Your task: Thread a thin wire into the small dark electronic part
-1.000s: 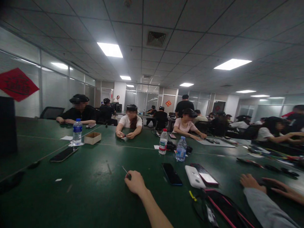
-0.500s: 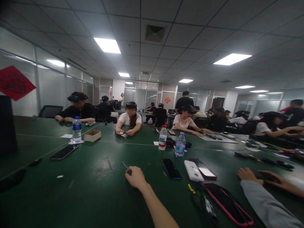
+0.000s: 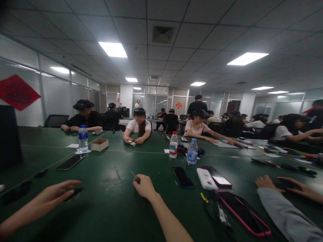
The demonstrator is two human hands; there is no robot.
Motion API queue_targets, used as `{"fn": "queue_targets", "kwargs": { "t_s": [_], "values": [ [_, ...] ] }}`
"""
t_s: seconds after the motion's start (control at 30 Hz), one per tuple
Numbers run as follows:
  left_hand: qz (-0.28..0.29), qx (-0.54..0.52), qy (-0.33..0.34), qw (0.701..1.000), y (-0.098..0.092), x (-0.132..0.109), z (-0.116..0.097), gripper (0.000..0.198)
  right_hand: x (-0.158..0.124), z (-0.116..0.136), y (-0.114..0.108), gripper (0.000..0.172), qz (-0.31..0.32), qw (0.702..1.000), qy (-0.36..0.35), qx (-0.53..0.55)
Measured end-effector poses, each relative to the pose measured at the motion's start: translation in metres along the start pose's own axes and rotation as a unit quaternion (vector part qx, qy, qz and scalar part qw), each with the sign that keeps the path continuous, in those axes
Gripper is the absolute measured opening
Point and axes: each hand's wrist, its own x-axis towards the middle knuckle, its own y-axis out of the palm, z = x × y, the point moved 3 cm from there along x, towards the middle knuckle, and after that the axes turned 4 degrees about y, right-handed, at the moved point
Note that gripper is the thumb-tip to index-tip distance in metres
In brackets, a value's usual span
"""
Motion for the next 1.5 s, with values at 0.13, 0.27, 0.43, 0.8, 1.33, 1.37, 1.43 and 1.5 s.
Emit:
{"fn": "queue_targets", "kwargs": {
  "t_s": [0.13,0.27,0.43,0.8,1.33,1.37,1.43,1.5],
  "values": [
    [0.156,-0.057,0.042,0.985,0.079,0.061,-0.041,0.057,0.0,0.005,-0.005,0.031,-0.026,0.996,-0.011,0.082],
    [0.211,-0.11,0.062,0.969,0.148,0.111,-0.057,0.055,0.002,-0.005,-0.001,0.041,0.015,0.989,0.04,0.14],
    [0.186,-0.22,0.035,0.957,0.2,0.143,-0.04,0.054,0.007,-0.027,0.0,0.039,0.012,0.988,0.079,0.133],
    [0.065,-0.191,0.061,0.978,0.207,0.148,-0.015,0.046,0.018,-0.049,0.011,0.042,-0.025,0.984,0.137,0.114],
    [-0.033,-0.032,0.001,0.999,0.207,0.193,-0.002,0.027,0.044,-0.046,0.018,0.032,-0.153,0.975,0.158,0.02],
    [-0.036,-0.034,-0.006,0.999,0.208,0.198,-0.003,0.027,0.049,-0.047,0.018,0.033,-0.155,0.974,0.165,0.017],
    [-0.044,-0.039,-0.022,0.998,0.209,0.209,-0.003,0.028,0.059,-0.05,0.019,0.033,-0.154,0.973,0.172,0.015],
    [-0.053,-0.053,-0.035,0.997,0.209,0.217,-0.002,0.028,0.069,-0.053,0.019,0.033,-0.15,0.973,0.175,0.016]
  ]
}}
